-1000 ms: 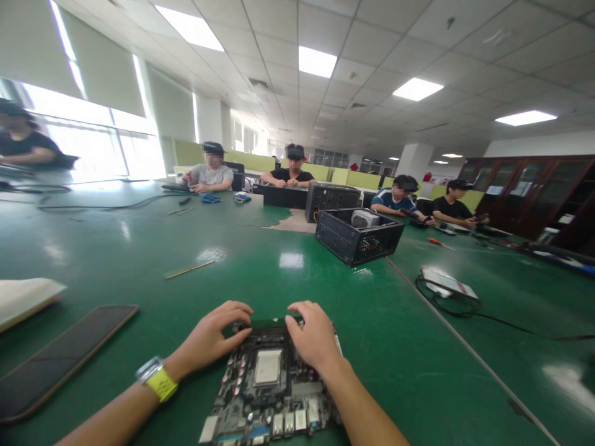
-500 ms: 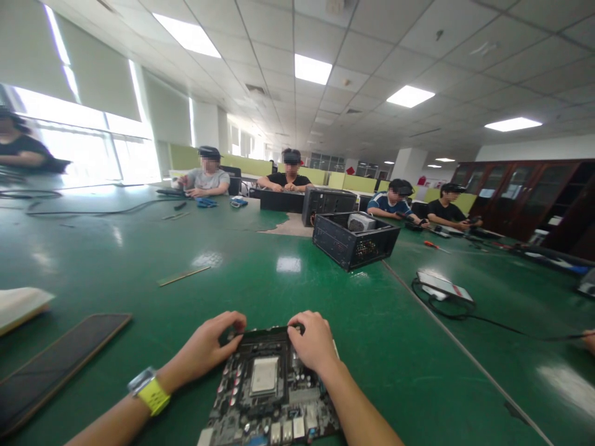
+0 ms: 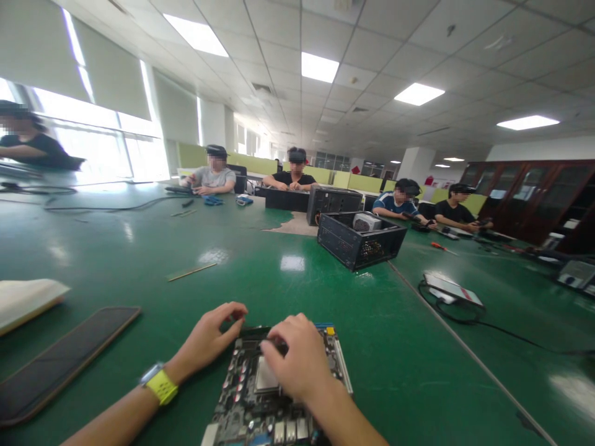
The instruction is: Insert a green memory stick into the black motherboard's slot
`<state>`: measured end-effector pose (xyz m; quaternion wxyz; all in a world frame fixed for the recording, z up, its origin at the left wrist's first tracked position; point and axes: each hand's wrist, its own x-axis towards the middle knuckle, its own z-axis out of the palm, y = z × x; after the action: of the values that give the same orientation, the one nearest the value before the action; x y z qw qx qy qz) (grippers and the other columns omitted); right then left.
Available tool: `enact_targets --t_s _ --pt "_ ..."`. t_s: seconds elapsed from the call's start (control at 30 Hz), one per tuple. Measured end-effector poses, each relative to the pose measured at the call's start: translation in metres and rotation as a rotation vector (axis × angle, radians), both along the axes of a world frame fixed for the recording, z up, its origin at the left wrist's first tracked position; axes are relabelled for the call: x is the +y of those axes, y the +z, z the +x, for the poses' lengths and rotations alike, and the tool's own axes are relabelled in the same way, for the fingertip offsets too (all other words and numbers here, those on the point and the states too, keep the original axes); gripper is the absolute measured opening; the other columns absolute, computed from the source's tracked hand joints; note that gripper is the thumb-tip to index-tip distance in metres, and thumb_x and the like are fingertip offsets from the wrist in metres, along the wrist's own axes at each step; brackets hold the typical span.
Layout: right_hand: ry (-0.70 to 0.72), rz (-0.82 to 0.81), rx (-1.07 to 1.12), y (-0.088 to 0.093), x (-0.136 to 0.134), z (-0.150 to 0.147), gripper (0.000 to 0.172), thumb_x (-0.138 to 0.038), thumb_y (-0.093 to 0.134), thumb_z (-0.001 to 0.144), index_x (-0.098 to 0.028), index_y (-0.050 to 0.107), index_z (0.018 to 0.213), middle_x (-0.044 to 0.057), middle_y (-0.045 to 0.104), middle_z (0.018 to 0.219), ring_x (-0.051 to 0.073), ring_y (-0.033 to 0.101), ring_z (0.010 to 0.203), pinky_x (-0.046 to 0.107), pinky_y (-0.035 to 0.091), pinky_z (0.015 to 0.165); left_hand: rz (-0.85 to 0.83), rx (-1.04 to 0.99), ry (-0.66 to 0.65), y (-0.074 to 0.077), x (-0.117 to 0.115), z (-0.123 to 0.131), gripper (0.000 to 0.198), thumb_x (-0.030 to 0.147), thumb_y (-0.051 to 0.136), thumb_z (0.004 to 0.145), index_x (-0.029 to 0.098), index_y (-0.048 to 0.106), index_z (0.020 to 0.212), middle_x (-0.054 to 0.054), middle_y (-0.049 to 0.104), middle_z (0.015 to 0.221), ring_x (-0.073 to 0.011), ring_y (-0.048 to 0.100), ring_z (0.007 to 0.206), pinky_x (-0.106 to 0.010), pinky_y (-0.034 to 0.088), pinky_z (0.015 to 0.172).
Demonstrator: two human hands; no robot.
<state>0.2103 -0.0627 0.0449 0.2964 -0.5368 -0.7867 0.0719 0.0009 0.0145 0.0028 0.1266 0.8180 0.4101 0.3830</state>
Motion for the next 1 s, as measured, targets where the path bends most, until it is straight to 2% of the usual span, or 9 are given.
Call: enact_targets --t_s 0.1,0.2,0.33,0.43,0.57,0.67,0.83,0.9,1.0 --pt "0.245 0.002 -0.156 -0.009 -0.029 -0.029 0.034 -0.056 0.055 0.078 -0.024 0.064 0.085 0.001 0.066 0.082 0.018 0.057 0.079 0.030 0.041 0.074 0.035 -0.017 0.065 0.000 0.002 -0.002 0.012 0.022 0.048 0.084 0.021 0.058 0.090 -0.002 0.064 0.084 -0.0179 0.060 0.076 -0.030 0.049 0.072" --pt "0.340 -0.001 -0.328 -0.030 -0.044 -0.051 0.052 -0.073 0.049 0.072 -0.024 0.063 0.084 0.002 0.067 0.076 0.020 0.059 0.071 0.030 0.043 0.066 0.055 -0.016 0.094 0.000 0.003 -0.003 0.012 0.023 0.048 0.084 0.021 0.058 0.090 -0.002 0.064 0.084 -0.0179 0.061 0.076 -0.029 0.049 0.071" --pt "0.367 -0.053 -0.443 -0.050 -0.038 -0.063 0.037 -0.055 0.046 0.082 -0.023 0.063 0.075 0.000 0.066 0.067 0.017 0.059 0.058 0.026 0.041 0.055 0.046 -0.003 0.103 0.000 0.003 -0.003 0.012 0.023 0.048 0.084 0.020 0.059 0.090 -0.002 0.064 0.083 -0.0179 0.060 0.075 -0.030 0.048 0.071" --pt "0.384 -0.081 -0.429 -0.049 -0.031 -0.061 0.028 -0.047 0.049 0.081 -0.023 0.063 0.075 0.000 0.068 0.069 0.016 0.060 0.058 0.025 0.040 0.053 0.038 -0.005 0.102 0.000 0.004 -0.003 0.013 0.023 0.048 0.084 0.020 0.059 0.089 -0.002 0.064 0.082 -0.0178 0.060 0.074 -0.029 0.048 0.070" --pt "0.178 -0.074 -0.353 -0.034 -0.024 -0.044 0.022 -0.038 0.047 0.081 -0.024 0.063 0.078 0.002 0.069 0.074 0.019 0.063 0.065 0.027 0.041 0.058 0.046 -0.012 0.107 -0.002 0.005 -0.006 0.013 0.024 0.049 0.083 0.020 0.060 0.090 -0.002 0.065 0.082 -0.0177 0.061 0.073 -0.029 0.049 0.070" --pt "-0.103 -0.091 -0.328 -0.023 -0.004 -0.019 0.021 -0.030 0.044 0.081 -0.024 0.064 0.083 0.004 0.070 0.078 0.020 0.064 0.071 0.029 0.041 0.062 0.041 -0.015 0.099 -0.002 0.005 -0.007 0.014 0.025 0.049 0.083 0.020 0.060 0.090 -0.002 0.065 0.082 -0.0177 0.061 0.073 -0.029 0.049 0.070" --pt "-0.551 -0.239 -0.338 -0.016 0.040 0.039 0.023 -0.028 0.043 0.082 -0.022 0.065 0.088 0.008 0.070 0.084 0.022 0.065 0.078 0.030 0.041 0.063 0.017 -0.012 0.089 -0.001 0.005 -0.007 0.014 0.026 0.049 0.083 0.020 0.060 0.090 -0.002 0.066 0.082 -0.0177 0.061 0.072 -0.029 0.048 0.069" --pt "-0.648 -0.276 -0.330 -0.017 0.050 0.059 0.025 -0.029 0.042 0.083 -0.022 0.065 0.088 0.008 0.070 0.087 0.023 0.065 0.080 0.030 0.042 0.064 0.008 -0.007 0.084 0.000 0.004 -0.007 0.015 0.026 0.048 0.083 0.020 0.060 0.091 -0.002 0.066 0.083 -0.0176 0.062 0.073 -0.029 0.048 0.070" --pt "-0.672 -0.262 -0.336 -0.019 0.055 0.076 0.025 -0.029 0.041 0.082 -0.023 0.065 0.087 0.007 0.070 0.089 0.023 0.064 0.082 0.030 0.042 0.064 0.000 0.004 0.076 -0.001 0.004 -0.006 0.015 0.025 0.048 0.084 0.020 0.060 0.091 -0.002 0.066 0.083 -0.0176 0.062 0.074 -0.029 0.048 0.071"
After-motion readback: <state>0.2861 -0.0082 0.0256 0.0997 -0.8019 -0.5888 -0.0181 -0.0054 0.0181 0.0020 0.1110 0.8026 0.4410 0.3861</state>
